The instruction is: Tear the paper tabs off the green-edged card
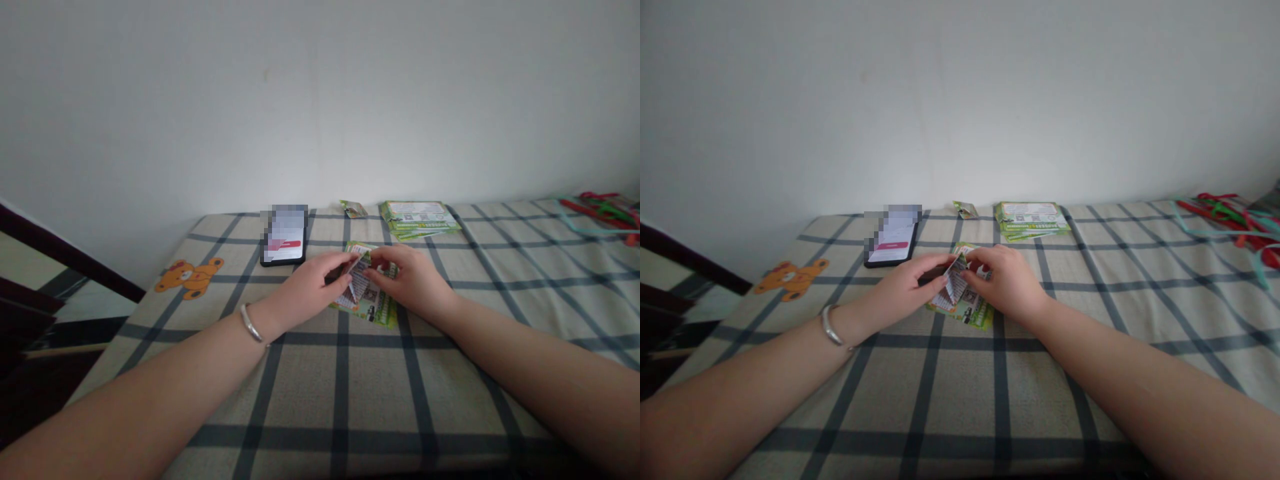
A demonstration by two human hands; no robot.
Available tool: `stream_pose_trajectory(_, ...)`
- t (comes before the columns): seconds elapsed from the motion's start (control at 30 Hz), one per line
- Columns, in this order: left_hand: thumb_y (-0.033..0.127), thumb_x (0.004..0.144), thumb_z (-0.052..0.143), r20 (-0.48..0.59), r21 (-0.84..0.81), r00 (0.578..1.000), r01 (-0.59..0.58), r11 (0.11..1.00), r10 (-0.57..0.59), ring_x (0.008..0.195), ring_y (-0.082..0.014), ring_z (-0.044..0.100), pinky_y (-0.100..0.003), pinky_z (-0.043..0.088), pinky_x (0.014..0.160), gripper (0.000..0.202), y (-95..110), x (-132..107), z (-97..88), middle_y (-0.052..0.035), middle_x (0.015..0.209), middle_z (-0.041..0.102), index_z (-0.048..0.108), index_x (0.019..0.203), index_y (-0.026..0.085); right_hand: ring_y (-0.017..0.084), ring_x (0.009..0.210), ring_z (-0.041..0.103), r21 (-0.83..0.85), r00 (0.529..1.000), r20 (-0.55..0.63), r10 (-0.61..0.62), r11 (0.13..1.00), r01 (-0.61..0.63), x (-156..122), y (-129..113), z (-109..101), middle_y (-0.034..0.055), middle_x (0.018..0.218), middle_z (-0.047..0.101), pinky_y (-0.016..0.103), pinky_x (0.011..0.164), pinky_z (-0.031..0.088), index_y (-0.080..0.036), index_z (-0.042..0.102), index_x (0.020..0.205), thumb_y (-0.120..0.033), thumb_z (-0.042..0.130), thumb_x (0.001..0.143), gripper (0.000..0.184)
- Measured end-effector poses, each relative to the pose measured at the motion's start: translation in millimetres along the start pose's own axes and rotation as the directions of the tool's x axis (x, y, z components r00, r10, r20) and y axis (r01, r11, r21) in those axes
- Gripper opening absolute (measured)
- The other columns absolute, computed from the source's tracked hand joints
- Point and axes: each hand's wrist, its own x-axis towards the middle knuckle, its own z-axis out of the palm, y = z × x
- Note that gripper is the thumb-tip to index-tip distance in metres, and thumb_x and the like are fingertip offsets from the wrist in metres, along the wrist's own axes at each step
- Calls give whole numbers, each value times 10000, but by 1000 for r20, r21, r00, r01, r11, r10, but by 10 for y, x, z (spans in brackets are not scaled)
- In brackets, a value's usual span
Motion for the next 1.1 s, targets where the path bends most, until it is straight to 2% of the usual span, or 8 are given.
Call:
stream_pose_trajectory(0.23,220,901,503,9,49,1000,-22,999,22,1154,-197,578,-379,437,1054,353,-2,17,-19,-81,1245,628,577,1238,151,174,746,601,-30,1000,-13,-24,999,23,2,-26,-22,26,793,671,302,687,438,-193,635,897,-233,607,837,77)
stream_pose_trajectory(0.37,225,900,511,11,19,1000,20,1000,-20,1131,-192,594,-381,464,1024,351,-23,7,-19,-69,1238,632,572,1241,173,171,779,631,5,999,-32,-24,1000,24,-10,-24,-27,21,839,695,290,703,455,-201,642,909,-209,610,828,87)
stream_pose_trajectory(0.47,217,897,522,36,1,999,24,1000,-25,1109,-177,606,-360,481,1003,343,-41,-1,-33,-55,1222,642,578,1234,181,153,750,642,54,1000,2,15,998,-15,-33,-18,-32,4,832,707,267,678,461,-212,655,895,-204,606,829,82)
stream_pose_trajectory(0.73,210,924,505,106,63,994,-47,997,40,1171,-146,578,-322,431,1064,314,-74,-21,-75,-8,1256,635,608,1221,205,147,731,659,166,991,127,50,984,-71,-33,66,-15,1,810,729,243,640,489,-208,700,853,-161,600,799,123)
stream_pose_trajectory(0.87,207,927,501,128,90,989,-84,992,72,1178,-144,576,-320,424,1074,312,-85,-26,-83,-3,1261,632,614,1218,208,164,763,676,144,991,132,12,989,-31,-41,92,-20,13,849,740,272,691,511,-213,716,885,-170,607,800,145)
stream_pose_trajectory(1.1,211,938,487,186,124,977,-131,984,106,1198,-142,562,-325,410,1090,308,-136,-25,-100,-13,1288,614,620,1216,213,179,836,702,205,990,141,-17,979,-12,-57,149,3,12,920,755,296,776,552,-230,730,856,-180,633,792,126)
